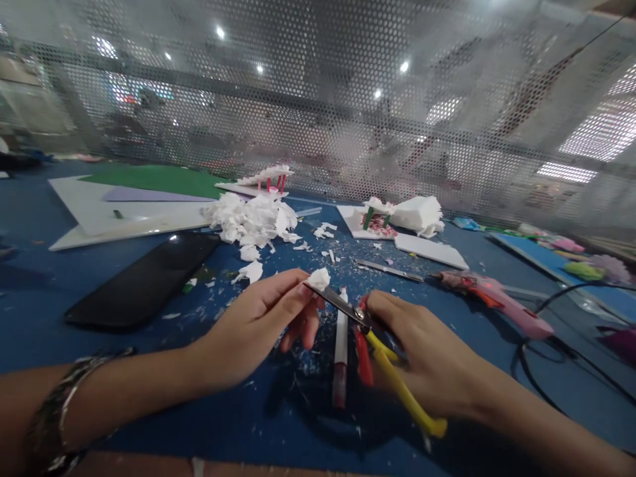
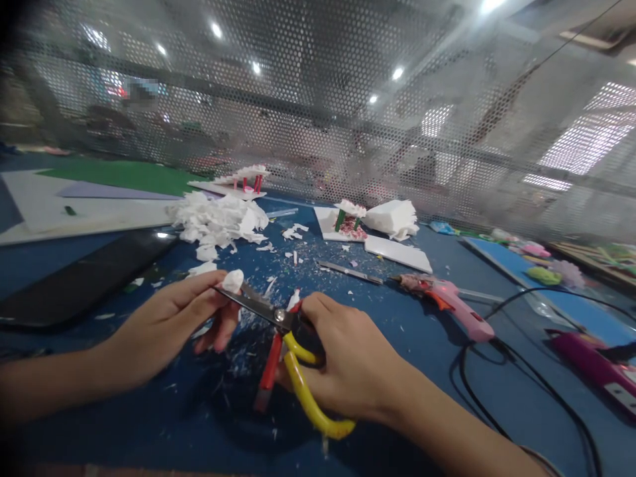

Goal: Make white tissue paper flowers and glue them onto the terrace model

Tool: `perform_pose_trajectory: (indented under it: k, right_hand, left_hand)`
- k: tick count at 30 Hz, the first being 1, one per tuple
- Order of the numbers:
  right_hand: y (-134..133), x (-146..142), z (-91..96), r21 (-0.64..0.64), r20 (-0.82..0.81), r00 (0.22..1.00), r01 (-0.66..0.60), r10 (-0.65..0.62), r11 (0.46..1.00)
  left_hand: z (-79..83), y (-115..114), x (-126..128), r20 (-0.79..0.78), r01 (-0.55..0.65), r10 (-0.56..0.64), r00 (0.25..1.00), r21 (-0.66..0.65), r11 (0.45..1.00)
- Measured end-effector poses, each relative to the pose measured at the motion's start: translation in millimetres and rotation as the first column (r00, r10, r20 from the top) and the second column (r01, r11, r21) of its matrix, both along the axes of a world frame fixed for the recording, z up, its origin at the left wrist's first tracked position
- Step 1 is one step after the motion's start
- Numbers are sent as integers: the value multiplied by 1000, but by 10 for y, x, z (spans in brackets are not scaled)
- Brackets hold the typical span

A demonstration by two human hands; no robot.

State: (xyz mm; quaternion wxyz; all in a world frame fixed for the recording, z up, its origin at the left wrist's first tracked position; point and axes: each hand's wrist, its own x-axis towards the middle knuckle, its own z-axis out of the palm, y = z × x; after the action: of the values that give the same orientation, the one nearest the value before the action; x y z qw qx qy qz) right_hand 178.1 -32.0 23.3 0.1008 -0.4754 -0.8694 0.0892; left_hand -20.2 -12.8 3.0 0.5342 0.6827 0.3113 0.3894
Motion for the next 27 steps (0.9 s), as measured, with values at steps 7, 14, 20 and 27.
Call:
perform_pose_trajectory:
  k: [7, 14, 20, 27]
  right_hand:
    - [-25, -51, 14, -54, 1, 999, 36, -36, 998]
    - [-27, -52, 5, -75, -23, 1000, 7, -9, 997]
    - [-55, -22, -28, -82, -137, 989, -61, 50, 995]
    - [-49, -18, -26, -87, -154, 986, -78, 64, 993]
  left_hand:
    - [-2, 13, 7, -57, -11, 16, 998, 77, 997]
    - [-13, -29, -4, -135, -37, 55, 989, 133, 990]
    - [-12, -39, 21, -123, -41, 53, 991, 95, 995]
    - [-19, -51, 28, -84, -46, 54, 995, 86, 995]
